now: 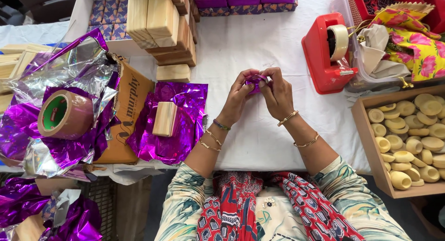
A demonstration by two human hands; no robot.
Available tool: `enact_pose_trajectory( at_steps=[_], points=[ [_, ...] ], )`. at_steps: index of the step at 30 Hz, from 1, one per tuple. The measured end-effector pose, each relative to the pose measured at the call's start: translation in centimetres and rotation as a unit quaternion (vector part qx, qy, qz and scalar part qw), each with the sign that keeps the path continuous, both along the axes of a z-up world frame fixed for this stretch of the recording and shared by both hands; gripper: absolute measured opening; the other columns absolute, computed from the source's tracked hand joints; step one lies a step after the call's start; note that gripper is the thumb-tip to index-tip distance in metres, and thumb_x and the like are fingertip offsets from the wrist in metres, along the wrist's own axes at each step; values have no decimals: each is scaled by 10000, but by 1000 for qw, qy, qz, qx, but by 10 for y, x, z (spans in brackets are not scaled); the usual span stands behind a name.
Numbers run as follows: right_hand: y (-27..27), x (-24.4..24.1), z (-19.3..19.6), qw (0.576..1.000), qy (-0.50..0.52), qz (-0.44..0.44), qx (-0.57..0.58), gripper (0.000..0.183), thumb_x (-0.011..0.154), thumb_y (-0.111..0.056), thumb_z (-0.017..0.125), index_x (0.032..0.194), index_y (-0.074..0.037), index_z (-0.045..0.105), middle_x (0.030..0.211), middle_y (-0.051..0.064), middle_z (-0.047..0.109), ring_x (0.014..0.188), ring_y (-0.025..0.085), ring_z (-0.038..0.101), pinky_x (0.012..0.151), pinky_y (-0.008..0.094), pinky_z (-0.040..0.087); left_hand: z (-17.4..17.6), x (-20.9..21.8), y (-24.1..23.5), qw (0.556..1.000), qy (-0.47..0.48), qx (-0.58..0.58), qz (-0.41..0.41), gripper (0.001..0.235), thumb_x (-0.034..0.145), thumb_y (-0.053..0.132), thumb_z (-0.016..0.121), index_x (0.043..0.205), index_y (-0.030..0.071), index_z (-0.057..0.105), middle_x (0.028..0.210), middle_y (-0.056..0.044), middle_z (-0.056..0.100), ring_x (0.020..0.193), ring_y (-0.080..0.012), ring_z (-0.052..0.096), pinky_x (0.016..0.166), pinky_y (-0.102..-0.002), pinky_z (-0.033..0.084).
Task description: The person wipes a small wooden box with a cloth, then places it on a sheet of purple metallic paper. They fold the paper around the box and use a tape dispenser to secure the wrapping with clear tape, completing the package.
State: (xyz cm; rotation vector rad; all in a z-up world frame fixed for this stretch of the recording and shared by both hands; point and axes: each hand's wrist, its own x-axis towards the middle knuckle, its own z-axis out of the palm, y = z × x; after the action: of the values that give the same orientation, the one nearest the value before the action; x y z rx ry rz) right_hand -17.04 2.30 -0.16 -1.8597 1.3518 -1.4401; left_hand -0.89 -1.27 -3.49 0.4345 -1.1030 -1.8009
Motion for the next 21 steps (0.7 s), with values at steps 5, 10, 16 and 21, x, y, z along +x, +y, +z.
enact_pose_trajectory(
  at_steps=[5,10,16,21],
  points=[
    [-6,-10,-10,986,-123,116,4,254,1036,-238,502,1225,-78,442,1189,108,683,725,122,542,678,276,476,-1,0,0,999,32,-3,40,349,1043,196,616,1358,69,533,1300,-76,605,1221,-160,601,1125,-389,471],
    [-10,-13,-14,936,-285,190,82,237,1018,-212,451,1237,-127,419,1264,86,682,752,82,517,709,230,458,-7,-2,-1,998,31,1,63,286,1030,185,627,1281,79,540,1238,-58,599,1166,-138,598,1086,-364,480],
    [-14,-13,-16,944,-257,175,116,250,1009,-108,584,1211,-122,437,1228,42,594,849,58,523,703,211,444,-14,-5,-2,996,0,-28,89,248,1006,113,646,1233,79,553,1202,-29,569,1165,-122,556,1093,-343,466],
    [-14,-11,-15,938,-268,176,133,289,975,-15,587,1186,-137,433,1133,-3,517,931,53,614,662,203,432,0,-4,1,993,-27,-62,100,218,996,61,624,1211,74,591,1287,-38,581,1232,-126,540,1119,-325,458]
  ],
)
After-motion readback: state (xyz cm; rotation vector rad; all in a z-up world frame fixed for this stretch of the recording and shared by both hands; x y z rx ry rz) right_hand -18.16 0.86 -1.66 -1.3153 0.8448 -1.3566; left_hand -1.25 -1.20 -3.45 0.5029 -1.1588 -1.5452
